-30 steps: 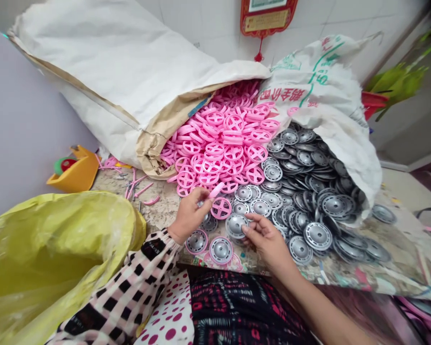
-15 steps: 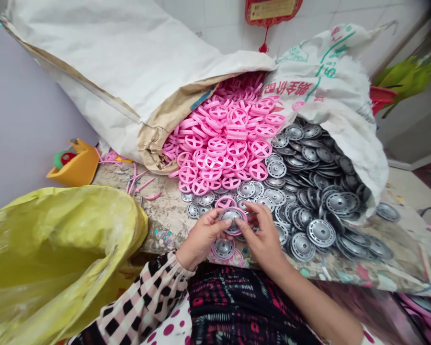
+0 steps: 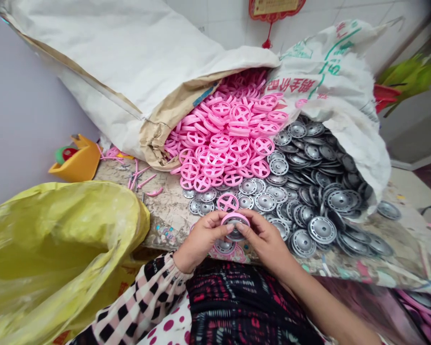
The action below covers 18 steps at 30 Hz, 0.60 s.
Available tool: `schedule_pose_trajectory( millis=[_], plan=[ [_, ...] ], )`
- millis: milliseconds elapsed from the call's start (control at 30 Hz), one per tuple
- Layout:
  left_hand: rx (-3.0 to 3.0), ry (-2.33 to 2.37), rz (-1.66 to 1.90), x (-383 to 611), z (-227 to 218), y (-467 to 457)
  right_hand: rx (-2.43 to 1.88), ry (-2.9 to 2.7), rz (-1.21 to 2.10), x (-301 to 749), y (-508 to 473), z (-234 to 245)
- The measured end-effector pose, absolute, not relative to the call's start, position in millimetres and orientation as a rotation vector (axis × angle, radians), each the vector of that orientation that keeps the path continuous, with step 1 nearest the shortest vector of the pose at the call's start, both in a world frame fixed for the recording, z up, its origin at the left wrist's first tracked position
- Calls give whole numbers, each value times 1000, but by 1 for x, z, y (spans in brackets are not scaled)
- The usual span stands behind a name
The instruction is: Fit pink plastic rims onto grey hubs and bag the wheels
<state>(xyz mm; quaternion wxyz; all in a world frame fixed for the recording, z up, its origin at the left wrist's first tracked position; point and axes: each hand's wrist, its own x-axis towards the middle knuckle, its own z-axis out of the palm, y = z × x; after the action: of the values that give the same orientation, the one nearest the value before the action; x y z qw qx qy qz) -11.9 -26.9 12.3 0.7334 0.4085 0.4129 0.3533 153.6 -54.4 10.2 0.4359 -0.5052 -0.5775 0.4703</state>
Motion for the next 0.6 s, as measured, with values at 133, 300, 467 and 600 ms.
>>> schedule_pose_trajectory(
  millis=[133, 300, 467, 600],
  plan=[
    [888, 978, 815, -9, 10, -36, -1269, -1425, 1122, 149, -59, 3],
    [894, 1068, 823, -6, 4, -44, -1322, -1352, 1106, 140, -65, -13],
    [904, 1059, 733, -27, 10, -38, -1365, -1630, 1070, 147, -57, -13],
    [993, 1199, 765, -57, 23, -25, -1440, -2016, 566, 157, -40, -6]
  ],
)
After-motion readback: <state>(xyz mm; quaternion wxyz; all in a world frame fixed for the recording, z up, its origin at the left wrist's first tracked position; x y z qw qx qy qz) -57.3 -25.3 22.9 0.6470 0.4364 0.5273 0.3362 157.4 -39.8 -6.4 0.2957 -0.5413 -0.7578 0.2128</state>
